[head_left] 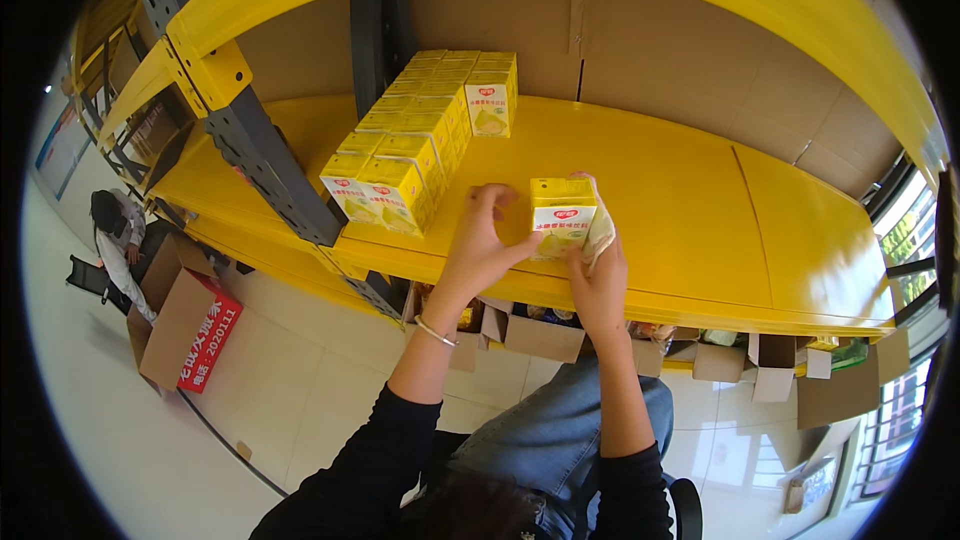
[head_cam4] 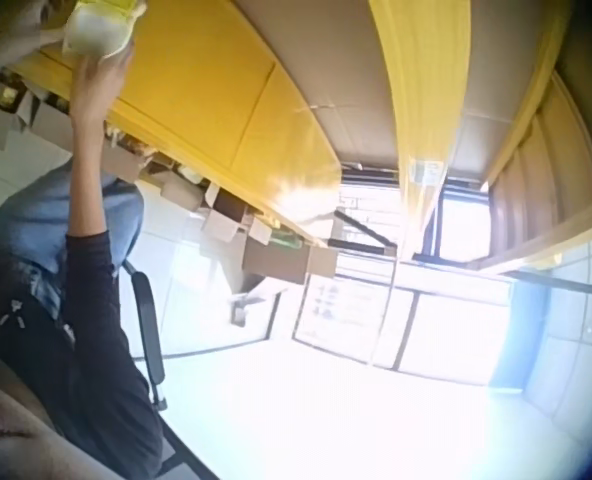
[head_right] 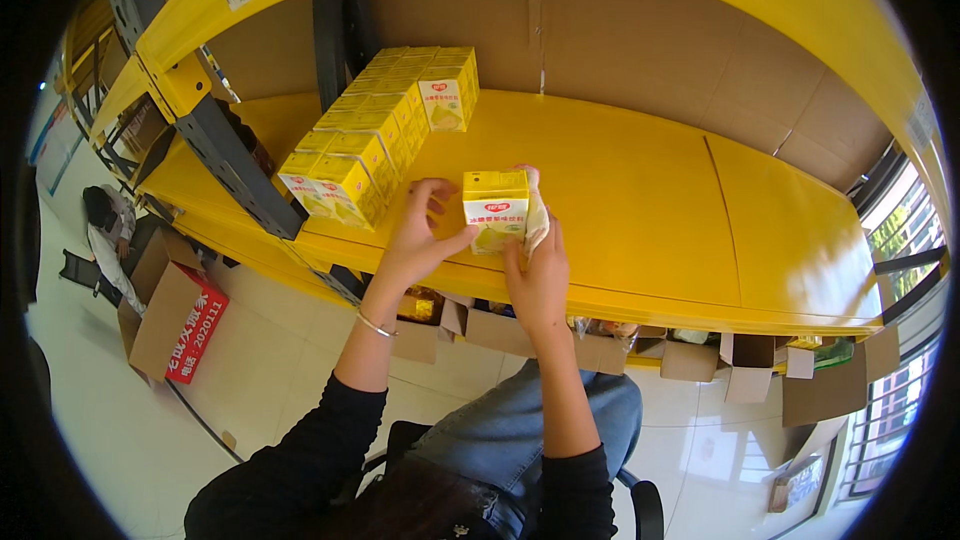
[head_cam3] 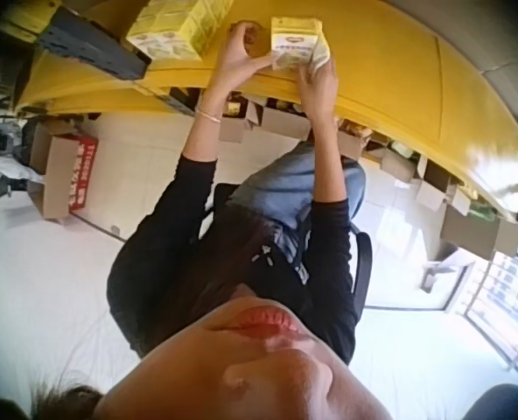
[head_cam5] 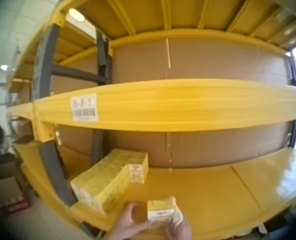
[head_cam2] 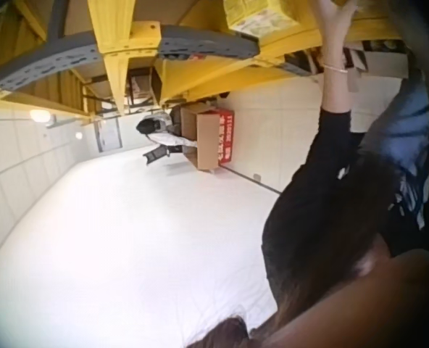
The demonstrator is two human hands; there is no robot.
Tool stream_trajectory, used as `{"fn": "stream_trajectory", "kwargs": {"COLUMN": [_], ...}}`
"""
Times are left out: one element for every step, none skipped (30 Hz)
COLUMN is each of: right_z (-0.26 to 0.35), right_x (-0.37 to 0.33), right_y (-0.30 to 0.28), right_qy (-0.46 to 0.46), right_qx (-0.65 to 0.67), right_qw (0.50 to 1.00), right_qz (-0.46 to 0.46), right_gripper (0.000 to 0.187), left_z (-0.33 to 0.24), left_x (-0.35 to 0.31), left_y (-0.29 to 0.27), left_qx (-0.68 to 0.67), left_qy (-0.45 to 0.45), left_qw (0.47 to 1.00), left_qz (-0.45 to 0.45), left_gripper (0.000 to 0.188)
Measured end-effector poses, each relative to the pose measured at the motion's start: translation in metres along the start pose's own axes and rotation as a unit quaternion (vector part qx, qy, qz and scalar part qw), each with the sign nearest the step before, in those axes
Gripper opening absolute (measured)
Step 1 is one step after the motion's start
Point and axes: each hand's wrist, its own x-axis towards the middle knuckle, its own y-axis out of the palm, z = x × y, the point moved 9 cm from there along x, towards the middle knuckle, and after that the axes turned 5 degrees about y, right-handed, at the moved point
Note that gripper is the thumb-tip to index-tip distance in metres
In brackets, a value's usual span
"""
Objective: The person repeatedly wipes yellow product boxes with a white cloth and stacks them on a yellow shelf. The person takes boxes from a cardboard carton below the shelf, wipes each one, and places it on the shelf.
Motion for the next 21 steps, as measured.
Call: {"fn": "stream_trajectory", "kwargs": {"right_z": [0.002,0.003,0.002,0.002,-0.002,-0.004,-0.002,0.001,0.003,0.0,-0.001,-0.003,-0.004,-0.006,-0.006,-0.007,-0.007,-0.007,-0.008,-0.013,-0.012], "right_x": [0.0,0.001,0.002,0.004,0.006,0.009,0.011,0.015,0.019,0.022,0.026,0.031,0.038,0.045,0.051,0.058,0.065,0.072,0.079,0.085,0.091], "right_y": [0.0,0.001,0.002,0.008,0.01,0.014,0.017,0.017,0.019,0.024,0.031,0.037,0.044,0.053,0.061,0.07,0.077,0.084,0.09,0.097,0.107], "right_qy": [0.002,0.004,0.006,0.01,0.015,0.02,0.014,0.008,0.002,0.017,0.03,0.044,0.04,0.036,0.033,0.038,0.043,0.049,0.053,0.058,0.061], "right_qx": [-0.017,-0.034,-0.051,-0.062,-0.076,-0.089,-0.091,-0.096,-0.1,-0.118,-0.133,-0.149,-0.154,-0.156,-0.158,-0.154,-0.155,-0.155,-0.16,-0.168,-0.169], "right_qw": [1.0,0.999,0.999,0.998,0.996,0.994,0.994,0.994,0.993,0.991,0.989,0.987,0.986,0.986,0.986,0.986,0.985,0.985,0.984,0.982,0.982], "right_qz": [0.002,0.004,0.007,0.025,0.041,0.057,0.059,0.058,0.058,0.058,0.055,0.053,0.049,0.048,0.046,0.052,0.057,0.062,0.062,0.061,0.064], "right_gripper": [0.036,0.037,0.037,0.038,0.039,0.04,0.04,0.04,0.041,0.041,0.041,0.042,0.042,0.042,0.042,0.042,0.041,0.041,0.041,0.041,0.041], "left_z": [0.006,0.013,0.018,0.02,0.023,0.026,0.032,0.036,0.041,0.048,0.054,0.061,0.07,0.08,0.09,0.095,0.096,0.096,0.099,0.105,0.113], "left_x": [-0.003,-0.007,-0.011,-0.013,-0.013,-0.013,-0.012,-0.006,-0.001,0.002,0.006,0.011,0.017,0.022,0.026,0.03,0.036,0.041,0.044,0.048,0.05], "left_y": [0.003,0.007,0.013,0.01,0.014,0.014,0.013,0.011,0.01,0.011,0.011,0.011,0.008,0.005,0.001,-0.004,-0.006,-0.008,-0.004,0.004,0.007], "left_qx": [-0.053,-0.105,-0.157,-0.197,-0.241,-0.282,-0.275,-0.269,-0.263,-0.268,-0.271,-0.274,-0.275,-0.273,-0.271,-0.217,-0.166,-0.115,-0.143,-0.136,-0.121], "left_qy": [-0.026,-0.051,-0.077,-0.077,-0.075,-0.073,-0.074,-0.073,-0.072,-0.083,-0.091,-0.1,-0.115,-0.131,-0.147,-0.134,-0.121,-0.108,-0.107,-0.091,-0.076], "left_qw": [0.998,0.991,0.981,0.975,0.966,0.956,0.958,0.96,0.961,0.959,0.957,0.956,0.954,0.953,0.95,0.965,0.976,0.984,0.978,0.978,0.976], "left_qz": [0.029,0.058,0.086,0.069,0.054,0.038,0.039,0.04,0.041,0.041,0.041,0.041,0.015,-0.012,-0.039,-0.057,-0.073,-0.088,-0.105,-0.132,-0.163], "left_gripper": [0.033,0.029,0.026,0.023,0.021,0.019,0.019,0.019,0.019,0.019,0.019,0.019,0.019,0.019,0.019,0.018,0.018,0.018,0.02,0.021,0.022]}}
